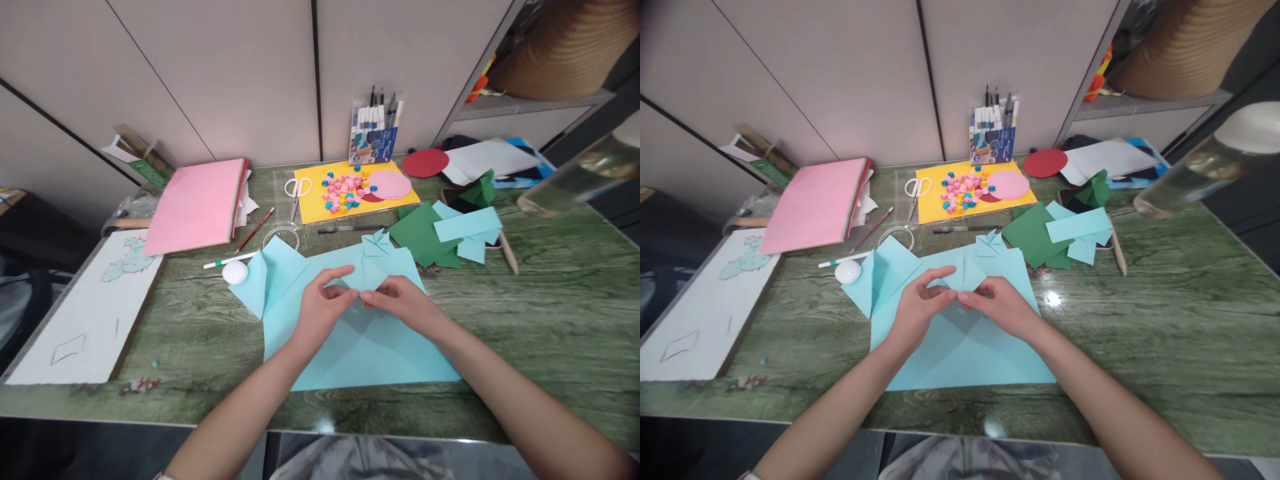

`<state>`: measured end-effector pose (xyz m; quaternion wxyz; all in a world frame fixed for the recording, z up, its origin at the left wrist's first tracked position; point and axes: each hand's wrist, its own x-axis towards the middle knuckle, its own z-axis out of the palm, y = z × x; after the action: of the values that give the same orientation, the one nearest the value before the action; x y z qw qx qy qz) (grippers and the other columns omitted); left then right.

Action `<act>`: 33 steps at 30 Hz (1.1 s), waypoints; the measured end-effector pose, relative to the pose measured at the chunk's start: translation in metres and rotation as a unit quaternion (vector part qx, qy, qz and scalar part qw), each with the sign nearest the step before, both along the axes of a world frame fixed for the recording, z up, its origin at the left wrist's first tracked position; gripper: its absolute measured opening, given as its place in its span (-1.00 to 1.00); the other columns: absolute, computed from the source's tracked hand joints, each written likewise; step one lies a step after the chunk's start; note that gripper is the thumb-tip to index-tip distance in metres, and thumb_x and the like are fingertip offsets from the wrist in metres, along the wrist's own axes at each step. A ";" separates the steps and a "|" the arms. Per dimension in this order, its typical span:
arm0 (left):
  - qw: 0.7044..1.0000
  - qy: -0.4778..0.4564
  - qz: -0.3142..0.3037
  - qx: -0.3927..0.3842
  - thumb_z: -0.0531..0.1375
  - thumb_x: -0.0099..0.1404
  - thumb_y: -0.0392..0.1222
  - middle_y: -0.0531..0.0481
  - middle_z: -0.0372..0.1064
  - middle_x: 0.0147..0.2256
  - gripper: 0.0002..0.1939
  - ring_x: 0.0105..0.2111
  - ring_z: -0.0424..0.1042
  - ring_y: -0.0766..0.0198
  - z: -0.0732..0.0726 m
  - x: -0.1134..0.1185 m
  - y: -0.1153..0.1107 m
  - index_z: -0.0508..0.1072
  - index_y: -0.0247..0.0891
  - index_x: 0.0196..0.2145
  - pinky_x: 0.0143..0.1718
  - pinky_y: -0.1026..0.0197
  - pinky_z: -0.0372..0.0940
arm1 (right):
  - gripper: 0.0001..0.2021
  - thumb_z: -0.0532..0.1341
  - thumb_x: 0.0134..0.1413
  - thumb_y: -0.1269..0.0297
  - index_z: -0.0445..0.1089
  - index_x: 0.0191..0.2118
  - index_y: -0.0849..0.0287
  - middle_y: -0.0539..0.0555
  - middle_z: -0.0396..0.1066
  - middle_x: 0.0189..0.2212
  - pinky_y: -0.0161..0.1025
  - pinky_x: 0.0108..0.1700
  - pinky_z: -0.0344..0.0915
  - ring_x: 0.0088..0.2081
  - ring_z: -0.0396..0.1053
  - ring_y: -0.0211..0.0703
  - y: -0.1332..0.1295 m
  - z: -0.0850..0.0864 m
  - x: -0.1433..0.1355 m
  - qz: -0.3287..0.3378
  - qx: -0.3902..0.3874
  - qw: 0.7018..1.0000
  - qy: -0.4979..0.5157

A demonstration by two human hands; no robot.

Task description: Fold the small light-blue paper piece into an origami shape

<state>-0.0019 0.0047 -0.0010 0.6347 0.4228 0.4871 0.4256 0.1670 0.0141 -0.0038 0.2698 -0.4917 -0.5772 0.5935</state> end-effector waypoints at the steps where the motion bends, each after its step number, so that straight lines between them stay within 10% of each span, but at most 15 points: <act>1: 1.000 -0.004 0.001 0.000 0.28 0.04 -0.22 0.05 0.42 -0.56 -0.60 -0.50 0.40 0.28 -0.001 0.000 0.000 0.42 -0.22 -0.12 -0.42 0.26 0.23 | -0.72 0.21 -0.05 0.07 0.42 -0.52 0.20 0.04 0.47 -0.51 -0.26 -0.36 0.23 -0.42 0.38 -0.16 0.000 0.000 0.000 -0.005 -0.006 1.000 0.006; 13: 0.999 -0.028 0.028 -0.011 0.29 0.03 -0.22 0.08 0.37 -0.55 -0.61 -0.49 0.34 0.36 -0.005 0.003 -0.001 0.42 -0.25 -0.13 -0.41 0.31 0.20 | -0.69 0.20 -0.05 0.04 0.40 -0.52 0.21 0.06 0.44 -0.52 -0.20 -0.33 0.22 -0.40 0.34 -0.11 -0.004 -0.004 -0.003 -0.041 0.082 0.991 -0.101; 33: 0.998 0.014 0.043 0.041 0.27 0.05 -0.28 0.02 0.26 -0.33 -0.65 -0.46 0.35 0.41 0.000 0.006 -0.002 0.42 -0.25 -0.16 -0.45 0.34 0.26 | -0.79 0.29 -0.14 0.16 0.43 -0.56 0.20 0.05 0.46 -0.56 -0.23 -0.35 0.22 -0.43 0.36 -0.12 -0.003 -0.011 -0.002 -0.051 0.026 0.998 0.005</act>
<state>0.0041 0.0023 -0.0014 0.5906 0.4332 0.4960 0.4663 0.1646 0.0112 -0.0152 0.3150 -0.5102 -0.5654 0.5663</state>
